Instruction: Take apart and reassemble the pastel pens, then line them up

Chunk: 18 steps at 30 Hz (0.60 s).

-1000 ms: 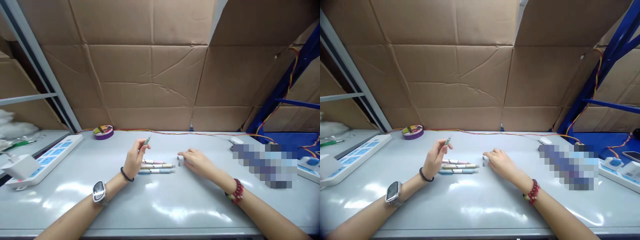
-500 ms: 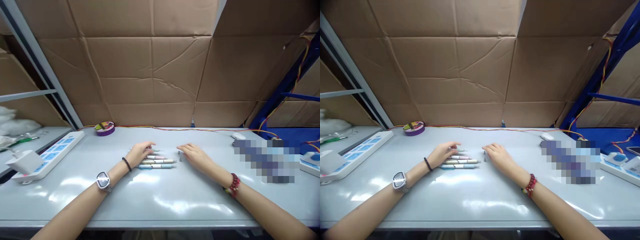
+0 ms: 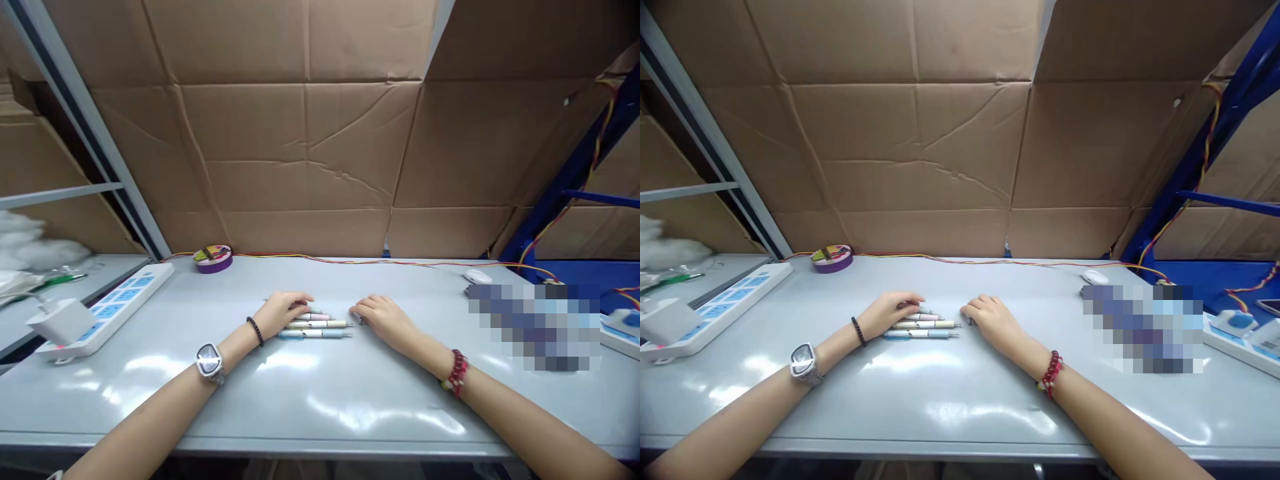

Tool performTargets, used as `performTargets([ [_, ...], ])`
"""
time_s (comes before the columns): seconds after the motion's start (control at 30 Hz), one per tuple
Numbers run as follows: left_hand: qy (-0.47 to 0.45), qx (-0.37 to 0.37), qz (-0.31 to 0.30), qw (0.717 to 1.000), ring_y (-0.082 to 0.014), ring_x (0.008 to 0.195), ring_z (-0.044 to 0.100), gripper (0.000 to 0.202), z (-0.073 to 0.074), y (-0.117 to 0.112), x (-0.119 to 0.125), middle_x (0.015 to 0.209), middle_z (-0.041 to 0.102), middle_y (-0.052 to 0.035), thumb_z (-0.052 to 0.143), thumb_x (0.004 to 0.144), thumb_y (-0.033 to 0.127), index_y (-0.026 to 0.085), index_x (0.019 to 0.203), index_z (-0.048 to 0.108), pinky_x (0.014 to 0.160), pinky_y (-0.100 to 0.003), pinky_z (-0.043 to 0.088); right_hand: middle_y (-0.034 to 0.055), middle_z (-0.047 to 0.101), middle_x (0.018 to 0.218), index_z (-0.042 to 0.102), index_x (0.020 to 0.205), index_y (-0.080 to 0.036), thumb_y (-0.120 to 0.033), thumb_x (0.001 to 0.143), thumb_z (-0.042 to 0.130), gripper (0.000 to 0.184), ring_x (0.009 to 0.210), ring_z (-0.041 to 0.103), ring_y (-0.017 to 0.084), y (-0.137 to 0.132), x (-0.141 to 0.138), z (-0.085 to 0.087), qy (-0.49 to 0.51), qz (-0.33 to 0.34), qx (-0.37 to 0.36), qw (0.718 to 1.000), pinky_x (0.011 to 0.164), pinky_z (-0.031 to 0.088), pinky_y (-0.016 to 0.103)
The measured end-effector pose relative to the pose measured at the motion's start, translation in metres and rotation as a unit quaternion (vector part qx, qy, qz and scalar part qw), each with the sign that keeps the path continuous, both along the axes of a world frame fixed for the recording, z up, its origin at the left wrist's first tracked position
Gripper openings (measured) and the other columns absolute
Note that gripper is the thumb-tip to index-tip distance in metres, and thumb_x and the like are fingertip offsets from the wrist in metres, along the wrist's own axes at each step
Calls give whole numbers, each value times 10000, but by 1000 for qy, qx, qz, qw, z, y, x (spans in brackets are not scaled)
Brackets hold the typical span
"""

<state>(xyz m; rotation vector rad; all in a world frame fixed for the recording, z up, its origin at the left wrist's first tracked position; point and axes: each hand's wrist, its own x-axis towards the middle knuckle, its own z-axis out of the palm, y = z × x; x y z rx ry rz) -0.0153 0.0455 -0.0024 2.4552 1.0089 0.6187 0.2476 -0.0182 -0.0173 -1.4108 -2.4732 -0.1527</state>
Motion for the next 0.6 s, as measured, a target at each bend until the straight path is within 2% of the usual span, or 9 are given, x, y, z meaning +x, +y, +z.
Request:
performTargets([
  [0.17, -5, 30, -25, 999, -167, 913, 587, 222, 3, -1, 0, 1009, 644, -3, 451, 875, 315, 233, 1017, 600, 798, -257, 429, 36, 619, 942, 577, 1029, -222, -27, 836, 379, 339, 873, 520, 170, 1, 0, -2, -2, -3, -3, 1000, 739, 365, 292],
  [0.3, 22, 85, -62, 994, -169, 883, 546, 221, 9, -5, -1, 919, 620, -23, 438, 889, 326, 215, 927, 625, 788, -266, 407, 33, 615, 928, 578, 1033, -219, -24, 829, 394, 336, 881, 507, 170, 1, 1, -1, 3, 1, 1, 1000, 728, 369, 281],
  [0.43, 89, 134, -93, 982, -177, 828, 505, 245, 13, -13, 0, 847, 570, -39, 447, 885, 356, 214, 873, 646, 714, -262, 397, 29, 615, 896, 587, 999, -216, -26, 825, 416, 309, 869, 501, 170, 2, 3, -1, 6, -4, 5, 1000, 726, 369, 278],
  [0.6, 134, 145, -102, 975, -186, 790, 499, 253, 11, -20, 4, 792, 556, -42, 420, 901, 341, 205, 895, 633, 691, -275, 383, 29, 600, 821, 610, 887, -206, -79, 839, 442, 216, 811, 502, 168, 2, 4, 0, 1, -13, 5, 1000, 688, 370, 275],
])
